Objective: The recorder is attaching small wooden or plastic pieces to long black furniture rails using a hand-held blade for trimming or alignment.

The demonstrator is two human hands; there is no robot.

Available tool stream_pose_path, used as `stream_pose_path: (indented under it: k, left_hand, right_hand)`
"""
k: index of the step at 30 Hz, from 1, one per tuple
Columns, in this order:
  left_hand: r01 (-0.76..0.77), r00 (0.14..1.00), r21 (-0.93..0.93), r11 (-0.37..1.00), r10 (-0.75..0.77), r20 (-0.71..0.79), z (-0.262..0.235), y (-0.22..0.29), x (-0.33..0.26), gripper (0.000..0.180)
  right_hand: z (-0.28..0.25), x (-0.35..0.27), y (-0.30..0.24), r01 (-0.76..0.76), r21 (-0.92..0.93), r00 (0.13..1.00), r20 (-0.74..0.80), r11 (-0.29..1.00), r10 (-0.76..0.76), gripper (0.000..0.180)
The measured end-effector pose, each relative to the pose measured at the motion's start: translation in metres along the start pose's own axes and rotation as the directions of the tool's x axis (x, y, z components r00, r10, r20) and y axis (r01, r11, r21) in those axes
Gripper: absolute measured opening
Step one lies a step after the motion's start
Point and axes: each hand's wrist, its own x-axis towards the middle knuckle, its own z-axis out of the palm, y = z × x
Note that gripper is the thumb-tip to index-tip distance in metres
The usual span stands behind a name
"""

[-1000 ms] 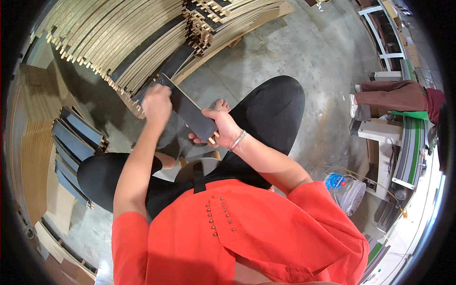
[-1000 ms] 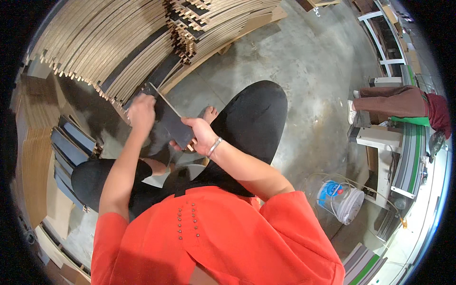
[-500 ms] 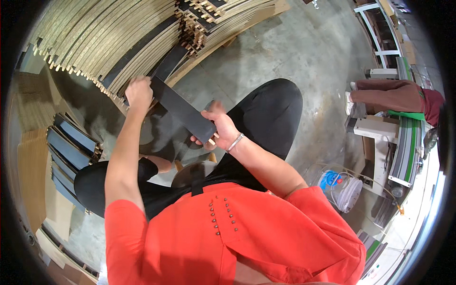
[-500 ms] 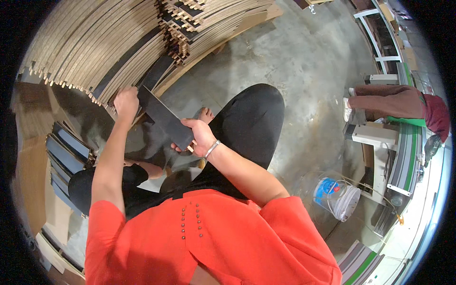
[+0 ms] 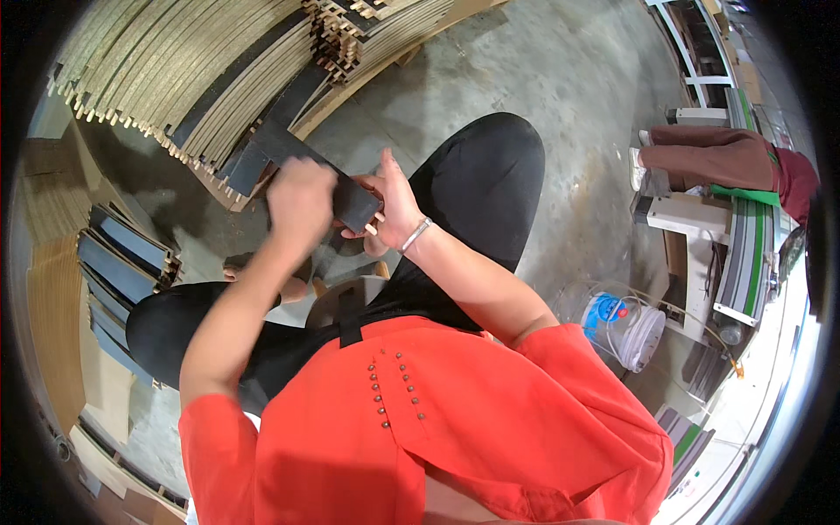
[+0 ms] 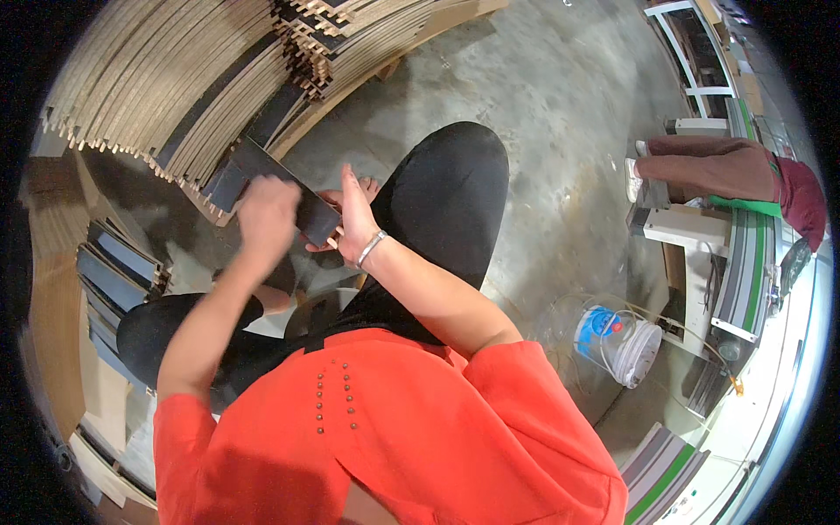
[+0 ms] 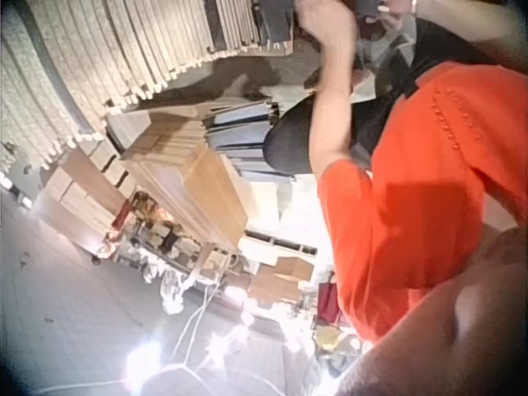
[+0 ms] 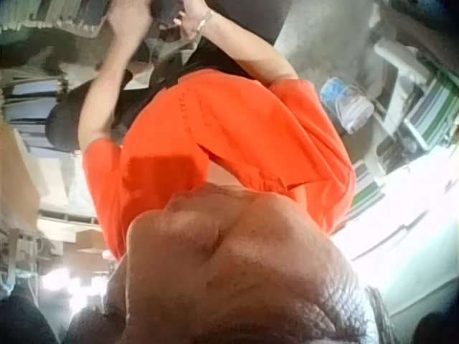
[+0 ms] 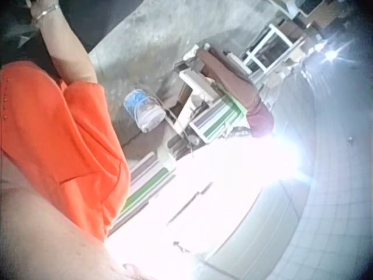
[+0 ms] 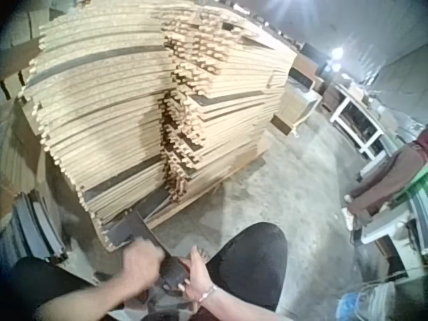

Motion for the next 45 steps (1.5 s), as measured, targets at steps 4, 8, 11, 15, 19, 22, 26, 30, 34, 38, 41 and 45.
stream_pose_path:
  k: [4,8,11,15,19,22,26,30,34,38,41,45]
  left_hand:
    - [0.070,0.998,-0.395,0.916,-0.066,0.024,-0.020,0.032,-0.023,0.004]
    - [0.181,0.976,-0.218,0.959,-0.202,-0.078,-0.005,-0.007,-0.006,0.001]
    - [0.056,0.998,-0.264,0.963,-0.044,0.051,-0.012,0.030,-0.020,0.004]
    - [0.342,0.922,-0.495,0.798,-0.386,0.016,-0.006,0.002,-0.013,0.005]
    - [0.670,0.651,-0.505,0.545,-0.757,0.047,-0.011,-0.071,-0.036,0.007]
    - [0.522,0.775,-0.443,0.729,-0.622,-0.111,-0.005,-0.056,-0.033,0.006]
    - [0.142,0.981,-0.132,0.981,-0.157,-0.111,0.000,-0.026,-0.017,0.007]
    - [0.207,0.978,0.051,0.977,-0.205,-0.045,0.021,-0.065,-0.001,0.007]
    - [0.623,0.756,0.234,0.747,-0.651,0.065,0.026,-0.147,0.021,0.010]
    - [0.601,0.799,0.057,0.797,-0.597,-0.079,0.008,-0.116,0.020,0.009]
    - [0.348,0.911,-0.230,0.909,-0.385,-0.145,-0.014,-0.064,-0.001,0.008]
    - [-0.013,1.000,-0.180,0.984,0.014,0.002,-0.018,-0.003,-0.012,0.003]
  right_hand:
    - [0.007,0.005,0.003,0.074,0.055,0.992,-0.105,0.996,-0.068,0.087]
    - [0.021,-0.016,-0.008,0.004,0.047,0.997,-0.076,0.999,0.000,0.083]
    - [0.014,-0.007,-0.002,0.025,0.109,0.984,-0.176,0.994,-0.005,0.071]
    - [-0.015,0.029,0.014,0.347,-0.183,0.846,-0.363,0.920,-0.391,0.048]
    - [0.011,-0.007,0.011,0.270,-0.397,0.948,-0.052,0.877,-0.315,0.038]
    - [0.028,-0.021,0.002,0.196,-0.594,0.947,-0.092,0.781,-0.308,0.042]
    - [0.030,-0.023,0.010,0.194,-0.951,0.849,0.041,0.239,-0.526,0.071]
    - [0.034,-0.024,0.018,0.133,-0.989,0.806,0.069,0.066,-0.587,0.063]
    - [0.037,-0.019,0.023,0.095,-0.994,0.777,0.046,0.045,-0.628,0.057]
    - [0.012,-0.005,0.019,0.165,-0.969,0.818,0.031,0.183,-0.575,0.051]
    - [0.022,-0.017,0.005,-0.053,-0.183,0.998,-0.046,0.982,0.045,0.038]
    - [0.025,-0.018,0.004,-0.098,-0.012,0.994,0.054,0.995,0.099,0.042]
